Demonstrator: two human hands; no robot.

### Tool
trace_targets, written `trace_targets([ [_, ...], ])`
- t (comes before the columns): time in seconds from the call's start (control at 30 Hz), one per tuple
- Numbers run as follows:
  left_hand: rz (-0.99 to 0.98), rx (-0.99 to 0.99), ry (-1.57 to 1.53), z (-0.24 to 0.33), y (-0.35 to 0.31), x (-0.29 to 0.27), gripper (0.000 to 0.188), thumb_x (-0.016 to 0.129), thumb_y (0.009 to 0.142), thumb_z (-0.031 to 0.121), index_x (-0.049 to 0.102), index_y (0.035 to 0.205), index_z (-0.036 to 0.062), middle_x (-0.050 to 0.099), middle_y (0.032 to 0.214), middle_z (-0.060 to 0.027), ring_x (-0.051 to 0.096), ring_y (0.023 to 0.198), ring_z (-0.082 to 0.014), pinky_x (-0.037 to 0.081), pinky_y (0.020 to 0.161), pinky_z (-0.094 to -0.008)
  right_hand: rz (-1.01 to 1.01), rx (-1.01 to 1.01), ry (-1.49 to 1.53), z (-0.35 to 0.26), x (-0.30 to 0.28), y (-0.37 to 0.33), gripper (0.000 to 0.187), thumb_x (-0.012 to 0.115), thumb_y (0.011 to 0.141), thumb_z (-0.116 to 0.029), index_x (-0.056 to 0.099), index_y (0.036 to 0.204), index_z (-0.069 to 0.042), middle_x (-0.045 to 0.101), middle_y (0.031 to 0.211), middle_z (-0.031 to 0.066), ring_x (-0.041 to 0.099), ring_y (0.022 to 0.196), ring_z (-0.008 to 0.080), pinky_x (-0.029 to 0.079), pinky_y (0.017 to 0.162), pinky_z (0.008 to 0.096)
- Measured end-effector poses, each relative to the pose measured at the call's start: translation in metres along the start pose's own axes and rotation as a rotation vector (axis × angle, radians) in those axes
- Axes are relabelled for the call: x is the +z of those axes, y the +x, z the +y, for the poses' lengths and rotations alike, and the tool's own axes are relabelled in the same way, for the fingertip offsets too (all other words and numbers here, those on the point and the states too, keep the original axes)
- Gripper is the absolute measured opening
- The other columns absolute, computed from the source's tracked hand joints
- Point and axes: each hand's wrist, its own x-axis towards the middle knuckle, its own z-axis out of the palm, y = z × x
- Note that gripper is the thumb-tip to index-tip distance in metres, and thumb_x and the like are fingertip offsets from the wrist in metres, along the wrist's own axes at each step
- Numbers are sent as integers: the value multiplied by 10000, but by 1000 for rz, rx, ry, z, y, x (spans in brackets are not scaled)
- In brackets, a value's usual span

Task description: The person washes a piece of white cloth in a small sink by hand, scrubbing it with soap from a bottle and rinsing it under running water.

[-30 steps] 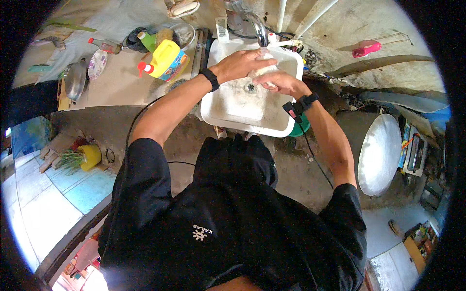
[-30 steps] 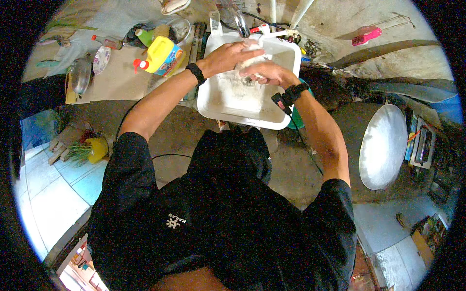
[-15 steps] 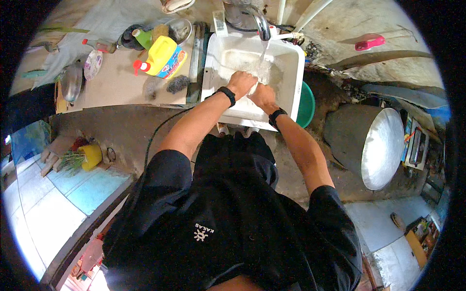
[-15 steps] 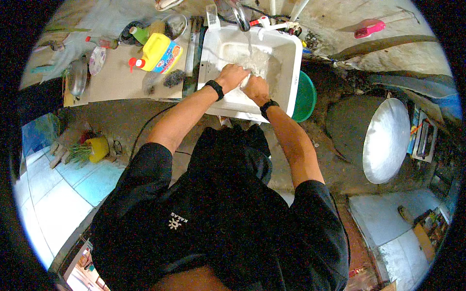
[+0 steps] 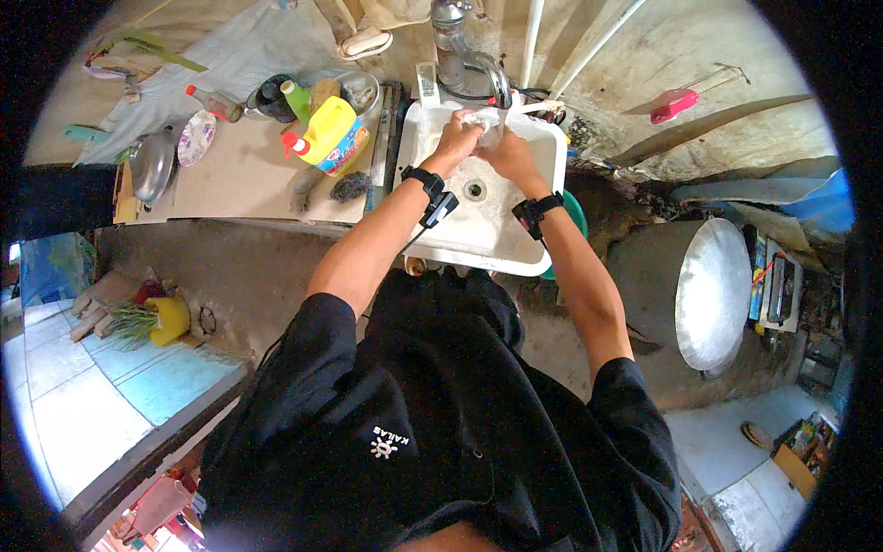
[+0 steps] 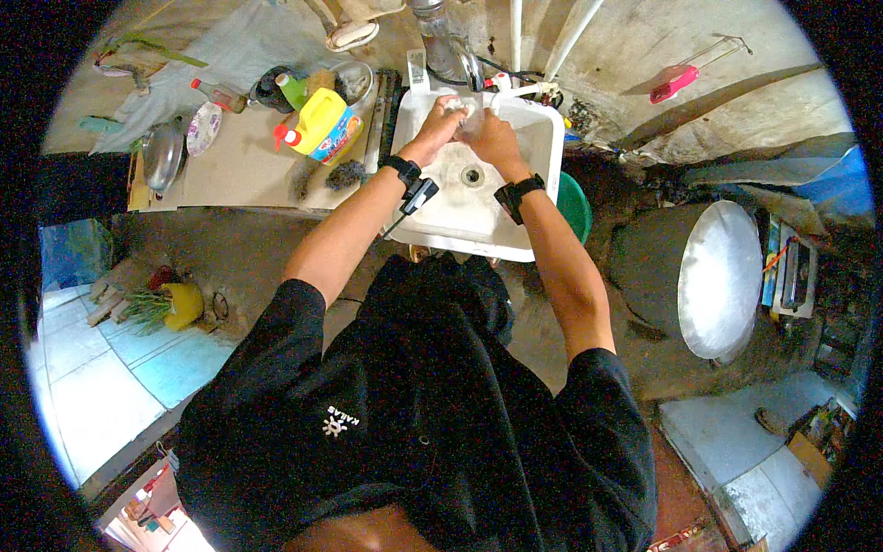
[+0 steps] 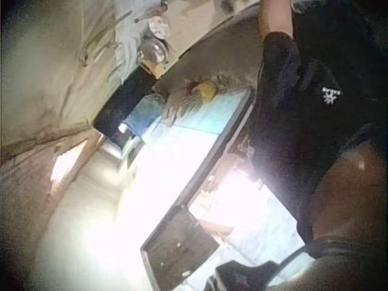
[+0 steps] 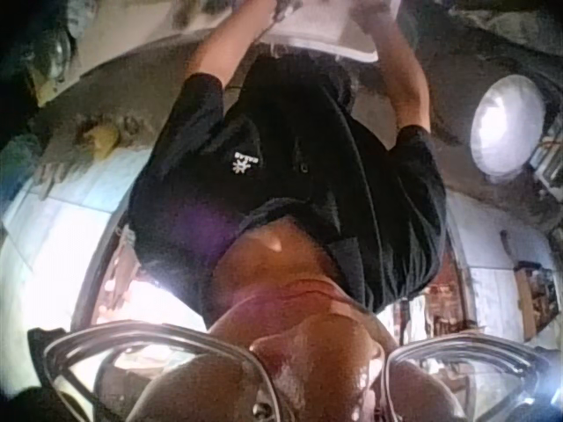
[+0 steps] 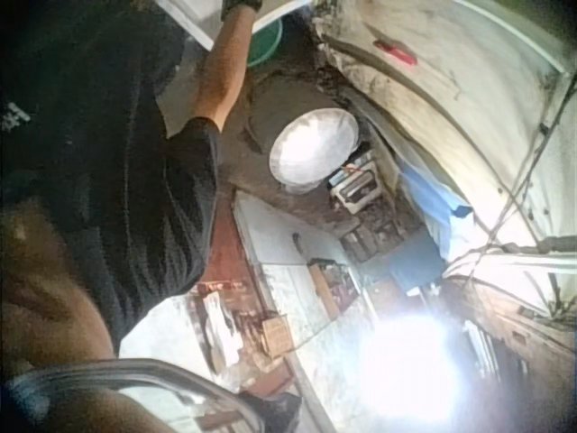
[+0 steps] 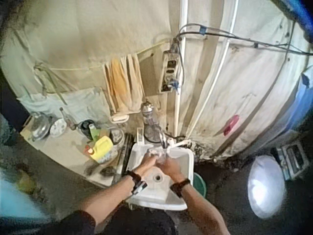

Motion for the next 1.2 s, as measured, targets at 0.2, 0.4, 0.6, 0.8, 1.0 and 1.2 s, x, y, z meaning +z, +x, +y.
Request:
trace_targets([
  [0.2,-43,-1,-177,4,12,-5,511,542,1115,321,399,1555,104,620,1308,-146,687,1091,-192,622,843,-363,17,-102,69,-3,-36,8,556,777,945,-412,647,1231,48,768,843,188,773,701,268,599,658,405],
  [0.4,-107,30,-350,0,11,-17,570,584,1098,361,381,1577,128,604,1360,-118,666,1155,-237,632,863,-410,-74,2,228,-14,-44,-2,571,713,986,-462,649,1236,48,763,848,210,773,703,282,598,651,395],
  [0.6,50,-85,-328,13,-14,10,397,655,1046,314,495,1387,189,657,1241,-38,673,1102,-206,592,890,-435,54,-24,21,-12,-38,-16,611,630,997,-570,693,1123,24,719,890,282,716,916,471,543,810,525],
  [0.8,-60,-24,-739,-10,-21,-4,436,665,1012,118,529,1424,166,651,1262,-88,694,1070,-239,608,876,-425,40,34,196,-10,-54,1,719,576,990,-663,723,1095,33,735,1002,318,706,1010,514,547,879,543],
  [1.0,-174,2,-691,-6,-22,13,611,619,922,-40,508,1492,151,625,1139,-80,668,935,-208,591,820,-371,171,139,356,48,-40,18,684,708,947,-620,710,1099,47,702,746,108,668,631,198,518,621,351],
  [1.2,31,287,367,-43,4,-24,747,782,809,59,496,1499,76,634,1324,-191,675,1107,-335,570,907,-417,79,8,-2,-44,-62,-11,798,766,862,-680,711,1037,96,707,791,251,709,766,384,553,741,468],
])
